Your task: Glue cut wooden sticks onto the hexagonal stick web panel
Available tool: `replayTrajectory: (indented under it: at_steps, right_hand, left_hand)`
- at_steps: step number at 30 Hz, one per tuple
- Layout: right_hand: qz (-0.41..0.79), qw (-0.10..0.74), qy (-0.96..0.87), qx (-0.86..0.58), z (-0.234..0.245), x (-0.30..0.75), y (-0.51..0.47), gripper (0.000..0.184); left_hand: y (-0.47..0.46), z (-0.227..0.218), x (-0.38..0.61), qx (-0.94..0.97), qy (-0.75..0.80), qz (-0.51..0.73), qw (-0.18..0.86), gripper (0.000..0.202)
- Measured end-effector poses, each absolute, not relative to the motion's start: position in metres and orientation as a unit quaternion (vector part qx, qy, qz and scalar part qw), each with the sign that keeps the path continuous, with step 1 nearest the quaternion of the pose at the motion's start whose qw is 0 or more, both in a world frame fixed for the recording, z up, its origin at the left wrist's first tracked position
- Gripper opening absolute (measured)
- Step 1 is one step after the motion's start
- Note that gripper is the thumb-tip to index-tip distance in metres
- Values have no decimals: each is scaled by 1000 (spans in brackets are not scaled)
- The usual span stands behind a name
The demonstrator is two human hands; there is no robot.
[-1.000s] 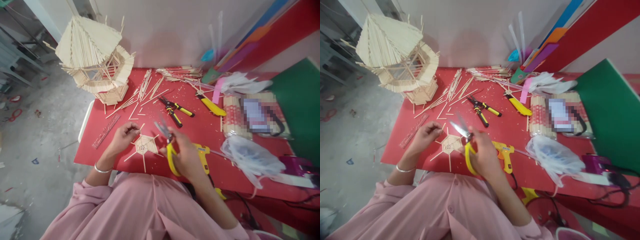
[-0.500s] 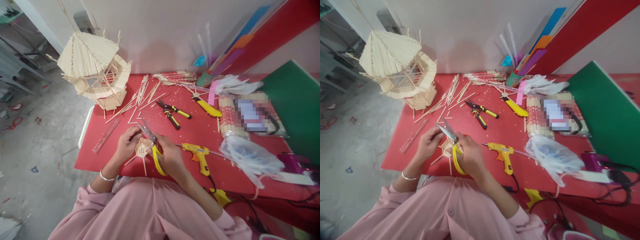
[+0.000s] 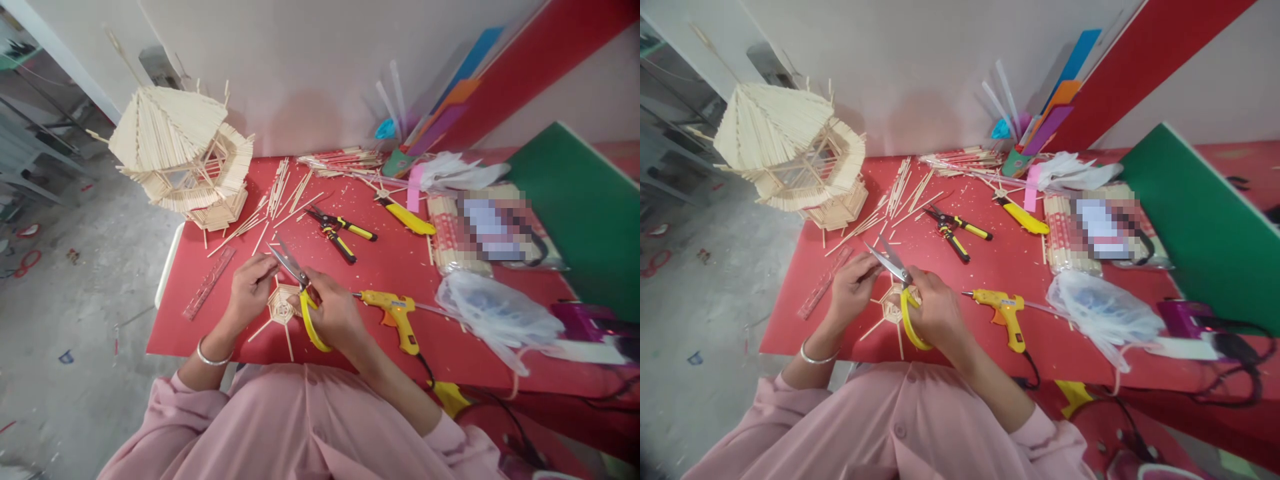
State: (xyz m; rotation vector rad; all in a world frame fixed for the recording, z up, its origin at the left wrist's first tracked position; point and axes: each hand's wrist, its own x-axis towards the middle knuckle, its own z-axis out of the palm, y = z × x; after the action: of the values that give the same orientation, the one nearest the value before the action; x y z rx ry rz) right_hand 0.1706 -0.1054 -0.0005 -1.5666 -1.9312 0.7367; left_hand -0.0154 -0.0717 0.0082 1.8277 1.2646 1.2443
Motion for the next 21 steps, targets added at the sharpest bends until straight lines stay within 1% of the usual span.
replayTrajectory:
  at_steps: [4,7,9,14,18,21]
  right_hand:
    - [288,316,-704,-567,-1,166,-97,42]
    - [324,325,-686,-564,-3,164,-90,41]
    - [334,310,-682,-572,-3,164,-86,42]
    - [288,263,-696,-603,-4,167,-77,55]
    - [292,250,-699,-603,-4,167,-72,53]
    - [285,245,-707,-599,-5,165,-70,53]
  left_hand:
    - [-62,5,-13,671,469,494,293,18]
    - [-55,-3,-11,644,476,508,318,16]
    - [-50,-9,-9,616,495,510,340,17]
    - [-41,-21,-8,582,515,507,373,20]
    - [-38,-25,-9,581,527,497,372,20]
    - [-38,-25,-10,589,531,497,352,17]
